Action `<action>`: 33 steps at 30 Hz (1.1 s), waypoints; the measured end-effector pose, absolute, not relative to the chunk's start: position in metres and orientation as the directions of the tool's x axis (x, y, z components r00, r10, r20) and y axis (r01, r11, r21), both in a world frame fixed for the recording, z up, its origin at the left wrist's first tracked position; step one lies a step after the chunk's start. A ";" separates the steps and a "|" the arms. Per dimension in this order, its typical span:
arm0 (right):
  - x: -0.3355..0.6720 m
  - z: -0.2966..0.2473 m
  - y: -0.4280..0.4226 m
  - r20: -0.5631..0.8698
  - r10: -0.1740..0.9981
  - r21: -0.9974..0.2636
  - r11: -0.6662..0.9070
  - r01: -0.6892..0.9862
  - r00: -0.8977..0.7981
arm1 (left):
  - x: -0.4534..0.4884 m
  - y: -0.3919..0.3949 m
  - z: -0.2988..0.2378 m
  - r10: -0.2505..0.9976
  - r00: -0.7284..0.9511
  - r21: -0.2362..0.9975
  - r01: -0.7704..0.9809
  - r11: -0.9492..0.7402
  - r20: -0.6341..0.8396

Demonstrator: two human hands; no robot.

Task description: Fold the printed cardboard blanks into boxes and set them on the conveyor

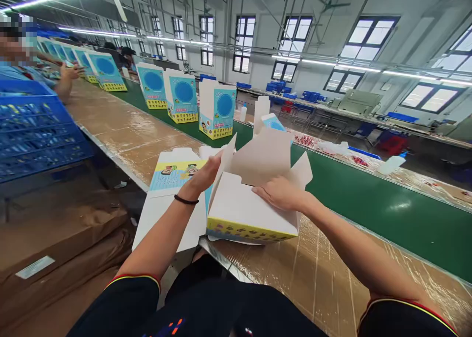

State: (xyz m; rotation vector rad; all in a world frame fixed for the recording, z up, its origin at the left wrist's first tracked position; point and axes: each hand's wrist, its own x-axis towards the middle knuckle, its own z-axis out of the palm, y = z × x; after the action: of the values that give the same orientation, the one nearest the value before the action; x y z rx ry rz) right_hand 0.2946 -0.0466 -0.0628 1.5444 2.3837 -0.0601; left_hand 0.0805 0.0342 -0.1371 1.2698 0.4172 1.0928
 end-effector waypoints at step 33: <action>0.370 -0.143 -0.008 0.357 0.899 -0.806 0.434 0.403 -0.254 | 0.084 0.048 -0.129 0.871 0.334 0.868 0.221 -0.445 0.361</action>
State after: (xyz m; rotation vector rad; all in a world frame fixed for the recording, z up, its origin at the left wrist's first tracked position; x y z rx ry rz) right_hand 0.3698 -0.0081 -0.1433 1.9564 3.2479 -1.3034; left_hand 0.0845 0.0475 -0.1294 1.8675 0.9621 1.1255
